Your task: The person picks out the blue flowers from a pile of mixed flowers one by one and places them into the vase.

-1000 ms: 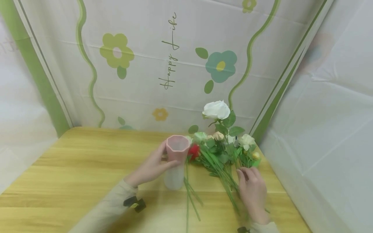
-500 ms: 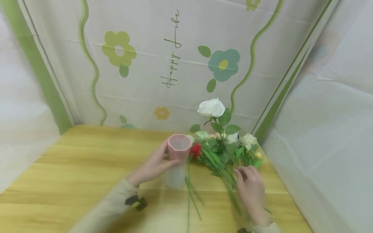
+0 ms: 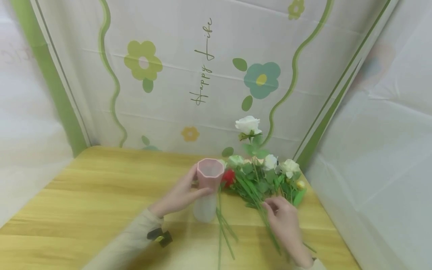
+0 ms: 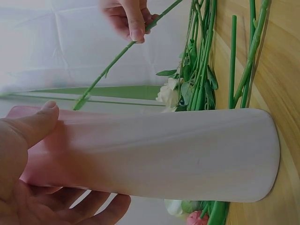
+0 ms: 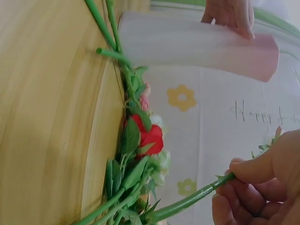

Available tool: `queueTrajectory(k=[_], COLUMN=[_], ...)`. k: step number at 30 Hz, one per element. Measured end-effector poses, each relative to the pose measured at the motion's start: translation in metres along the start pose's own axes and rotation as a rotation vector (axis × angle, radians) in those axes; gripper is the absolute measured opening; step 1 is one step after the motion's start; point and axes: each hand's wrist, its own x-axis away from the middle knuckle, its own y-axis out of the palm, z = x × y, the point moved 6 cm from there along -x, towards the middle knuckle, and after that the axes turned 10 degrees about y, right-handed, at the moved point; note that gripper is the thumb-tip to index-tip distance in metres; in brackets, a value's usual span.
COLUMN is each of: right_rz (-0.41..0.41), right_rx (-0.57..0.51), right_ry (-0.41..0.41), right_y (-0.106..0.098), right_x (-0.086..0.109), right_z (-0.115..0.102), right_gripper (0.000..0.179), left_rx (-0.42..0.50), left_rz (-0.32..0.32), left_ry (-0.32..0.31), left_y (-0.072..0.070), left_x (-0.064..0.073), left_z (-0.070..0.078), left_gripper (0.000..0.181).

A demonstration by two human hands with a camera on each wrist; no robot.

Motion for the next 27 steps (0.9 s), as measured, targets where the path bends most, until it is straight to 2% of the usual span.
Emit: queueTrajectory(k=[5, 10, 19, 24, 27], right_rz=[-0.106, -0.225, -0.393, -0.484, -0.499], right_rx=[-0.022, -0.057, -0.105, -0.110, -0.101], right_ry=[0.043, 0.117, 0.241, 0.201, 0.190], right_y=[0.011, 0.026, 0.047, 0.056, 0.060], right_x=[0.002, 0.007, 0.012, 0.012, 0.009], right_z=[-0.012, -0.021, -0.036, -0.046, -0.051], right_gripper=[0.012, 0.008, 0.003, 0.007, 0.011], left_rx=[-0.002, -0.013, -0.019, -0.014, -0.011], left_rz=[-0.001, -0.002, 0.001, 0.004, 0.005], left_ry=[-0.008, -0.008, 0.005, 0.007, 0.014], left_y=[0.000, 0.000, -0.001, -0.001, 0.000], left_x=[-0.001, 0.000, -0.001, 0.000, 0.000], left_z=[0.000, 0.001, 0.001, 0.002, 0.002], left_gripper=[0.080, 0.079, 0.081, 0.080, 0.080])
